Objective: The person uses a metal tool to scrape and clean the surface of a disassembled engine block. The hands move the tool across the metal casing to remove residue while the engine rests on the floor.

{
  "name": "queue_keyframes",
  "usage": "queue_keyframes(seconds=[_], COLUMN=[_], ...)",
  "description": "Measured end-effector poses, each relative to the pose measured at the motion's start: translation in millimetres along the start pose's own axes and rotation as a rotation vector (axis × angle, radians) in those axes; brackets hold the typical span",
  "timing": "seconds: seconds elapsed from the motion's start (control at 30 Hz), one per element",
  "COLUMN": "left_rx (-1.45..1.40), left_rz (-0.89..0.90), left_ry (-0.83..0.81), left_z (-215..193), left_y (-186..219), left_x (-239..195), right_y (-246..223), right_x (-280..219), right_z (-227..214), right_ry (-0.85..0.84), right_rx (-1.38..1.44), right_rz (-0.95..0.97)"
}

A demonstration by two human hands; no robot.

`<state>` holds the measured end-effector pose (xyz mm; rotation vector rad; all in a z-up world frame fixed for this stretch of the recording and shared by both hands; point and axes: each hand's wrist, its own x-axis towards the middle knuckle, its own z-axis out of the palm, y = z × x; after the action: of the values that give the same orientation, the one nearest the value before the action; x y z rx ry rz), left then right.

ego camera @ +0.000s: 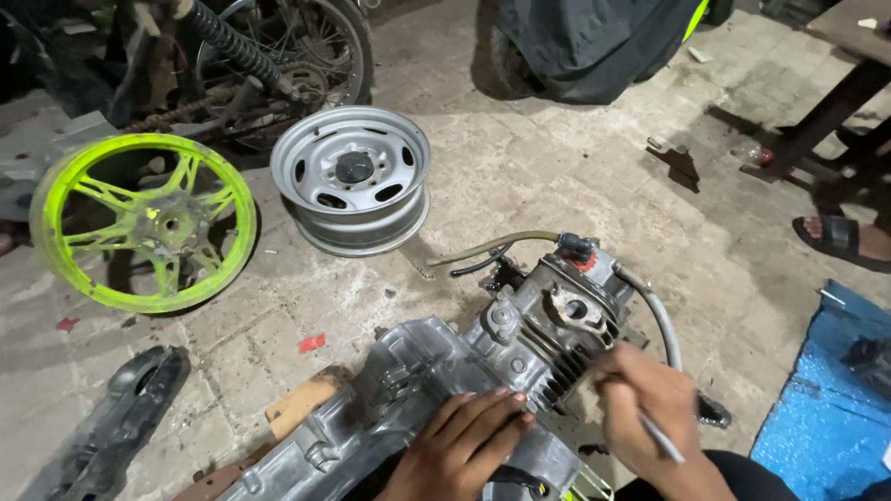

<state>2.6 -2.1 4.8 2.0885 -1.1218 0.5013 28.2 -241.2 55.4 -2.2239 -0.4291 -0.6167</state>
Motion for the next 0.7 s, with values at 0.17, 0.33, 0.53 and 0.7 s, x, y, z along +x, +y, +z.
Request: queue_keyframes(seconds=[0.17,0.33,0.53,0.7], left_rx=[-0.006,-0.016,-0.085,-0.091], left_rz=[-0.015,-0.008,-0.028,-0.062], left_ry=[-0.046,-0.068,-0.094,-0.144], left_z=[0.8,1.6,-7.3,-9.9], left_y=[3.1,-0.2,4.5,5.9], left_x=[-5.4,-3.3,3.5,2.2], right_y=[-22.2,-12.3,-21.9,-18.9], right_x=[5.6,6.1,9.2,5.5], right_z=[-2.6,-6.2,0.9,-5.8], right_ry=[-0.069,0.007,-0.135,0.118], right_rx=[-0.024,0.029,-0.025,-0.128], right_rz=[0.096,0.094,0.007,-0.038])
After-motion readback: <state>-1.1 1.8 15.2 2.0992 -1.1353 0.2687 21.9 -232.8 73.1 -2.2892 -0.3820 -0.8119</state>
